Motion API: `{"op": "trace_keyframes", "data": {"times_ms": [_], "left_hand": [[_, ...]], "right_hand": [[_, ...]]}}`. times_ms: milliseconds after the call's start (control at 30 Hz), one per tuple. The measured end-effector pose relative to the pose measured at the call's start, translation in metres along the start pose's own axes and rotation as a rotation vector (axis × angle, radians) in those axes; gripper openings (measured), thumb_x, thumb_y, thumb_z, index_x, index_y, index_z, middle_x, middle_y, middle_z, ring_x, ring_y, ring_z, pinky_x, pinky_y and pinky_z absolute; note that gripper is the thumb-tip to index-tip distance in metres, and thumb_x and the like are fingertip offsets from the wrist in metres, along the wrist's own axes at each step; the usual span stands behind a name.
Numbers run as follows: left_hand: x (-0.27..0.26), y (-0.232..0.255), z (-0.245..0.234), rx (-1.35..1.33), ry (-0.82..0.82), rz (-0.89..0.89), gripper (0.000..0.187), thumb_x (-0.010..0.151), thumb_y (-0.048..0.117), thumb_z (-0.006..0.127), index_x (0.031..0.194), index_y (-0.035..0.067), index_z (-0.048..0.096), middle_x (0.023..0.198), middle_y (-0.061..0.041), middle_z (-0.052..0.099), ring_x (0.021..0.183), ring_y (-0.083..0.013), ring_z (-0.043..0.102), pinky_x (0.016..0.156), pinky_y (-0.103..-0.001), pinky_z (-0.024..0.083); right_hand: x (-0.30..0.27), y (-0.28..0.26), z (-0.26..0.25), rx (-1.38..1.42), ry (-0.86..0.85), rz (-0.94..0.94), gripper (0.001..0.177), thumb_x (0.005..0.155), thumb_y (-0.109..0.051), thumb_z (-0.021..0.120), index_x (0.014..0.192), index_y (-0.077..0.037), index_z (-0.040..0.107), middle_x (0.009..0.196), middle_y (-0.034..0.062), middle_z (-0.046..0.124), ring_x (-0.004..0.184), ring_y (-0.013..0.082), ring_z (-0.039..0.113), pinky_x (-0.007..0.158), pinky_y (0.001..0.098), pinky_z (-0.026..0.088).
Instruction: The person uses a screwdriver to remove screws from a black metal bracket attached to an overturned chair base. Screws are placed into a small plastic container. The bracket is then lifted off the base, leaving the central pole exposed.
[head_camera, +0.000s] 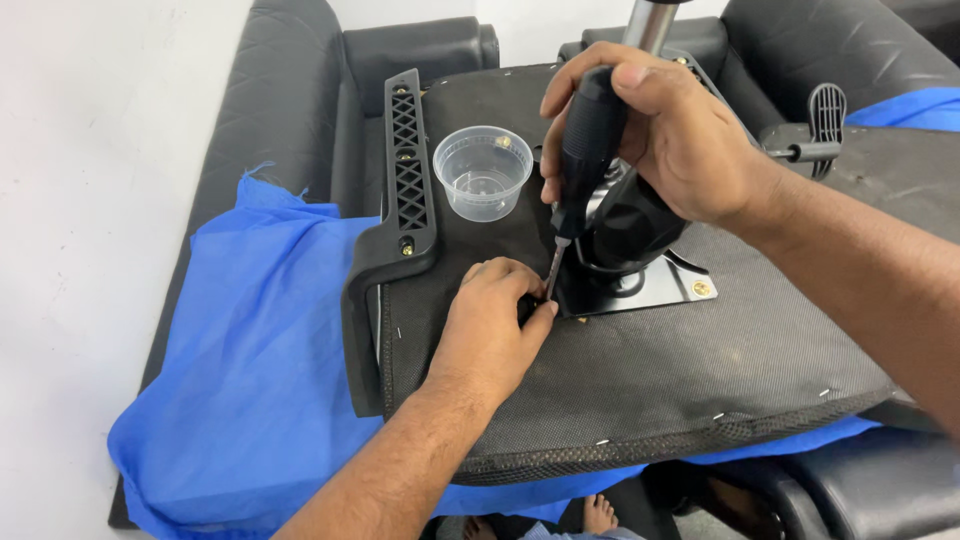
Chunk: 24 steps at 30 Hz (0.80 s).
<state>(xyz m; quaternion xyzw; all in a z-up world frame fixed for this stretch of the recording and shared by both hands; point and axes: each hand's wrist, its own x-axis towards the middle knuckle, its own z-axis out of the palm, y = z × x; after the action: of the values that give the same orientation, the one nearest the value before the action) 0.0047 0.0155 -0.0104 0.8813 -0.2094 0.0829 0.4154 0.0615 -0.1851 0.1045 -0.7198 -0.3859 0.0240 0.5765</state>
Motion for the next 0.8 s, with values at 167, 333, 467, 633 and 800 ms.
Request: {"op": "trace_keyframes", "data": {"times_ms": [167, 333, 467, 633, 800], "left_hand": [[0.000, -0.003, 0.001, 0.004, -0.013, -0.001, 0.015, 0.082, 0.014, 0.076, 0.093, 0.004, 0.072, 0.104, -0.009, 0.068, 0.108, -0.0288, 0.062, 0.096, -0.041, 0.052], [0.001, -0.001, 0.002, 0.013, -0.004, 0.006, 0.016, 0.079, 0.012, 0.075, 0.093, 0.003, 0.072, 0.103, -0.008, 0.069, 0.107, -0.0283, 0.063, 0.096, -0.040, 0.053], [-0.001, 0.001, 0.001, 0.002, -0.021, -0.030, 0.016, 0.079, 0.013, 0.076, 0.092, 0.004, 0.072, 0.105, -0.007, 0.068, 0.108, -0.0256, 0.063, 0.096, -0.038, 0.054], [0.000, 0.001, 0.001, 0.044, -0.035, -0.025, 0.017, 0.077, 0.014, 0.076, 0.091, 0.004, 0.072, 0.106, -0.006, 0.069, 0.109, -0.0255, 0.063, 0.098, -0.038, 0.053], [0.001, -0.001, 0.004, 0.071, 0.005, 0.023, 0.018, 0.077, 0.014, 0.077, 0.090, 0.003, 0.072, 0.106, -0.007, 0.070, 0.109, -0.0265, 0.064, 0.098, -0.039, 0.052]], "right_hand": [[-0.003, 0.002, 0.000, -0.147, 0.054, -0.011, 0.049, 0.111, -0.048, 0.046, 0.108, 0.000, 0.052, 0.093, 0.0188, 0.068, 0.087, 0.0270, 0.074, 0.083, 0.0392, 0.066], [-0.002, 0.003, -0.002, -0.077, 0.030, 0.013, 0.049, 0.110, -0.049, 0.045, 0.108, -0.001, 0.051, 0.099, 0.0182, 0.070, 0.091, 0.0262, 0.075, 0.084, 0.0397, 0.065], [-0.002, 0.003, -0.002, -0.016, -0.033, -0.017, 0.055, 0.110, -0.052, 0.037, 0.118, -0.002, 0.059, 0.100, 0.0150, 0.070, 0.094, 0.0239, 0.076, 0.089, 0.0387, 0.065], [-0.001, 0.007, -0.006, -0.067, -0.033, -0.033, 0.048, 0.113, -0.045, 0.040, 0.113, -0.001, 0.060, 0.100, 0.0147, 0.069, 0.095, 0.0233, 0.075, 0.089, 0.0379, 0.064], [0.004, 0.011, -0.007, -0.015, -0.049, -0.002, 0.043, 0.109, -0.045, 0.043, 0.116, -0.004, 0.055, 0.098, 0.0107, 0.072, 0.094, 0.0198, 0.076, 0.089, 0.0361, 0.064]]}}
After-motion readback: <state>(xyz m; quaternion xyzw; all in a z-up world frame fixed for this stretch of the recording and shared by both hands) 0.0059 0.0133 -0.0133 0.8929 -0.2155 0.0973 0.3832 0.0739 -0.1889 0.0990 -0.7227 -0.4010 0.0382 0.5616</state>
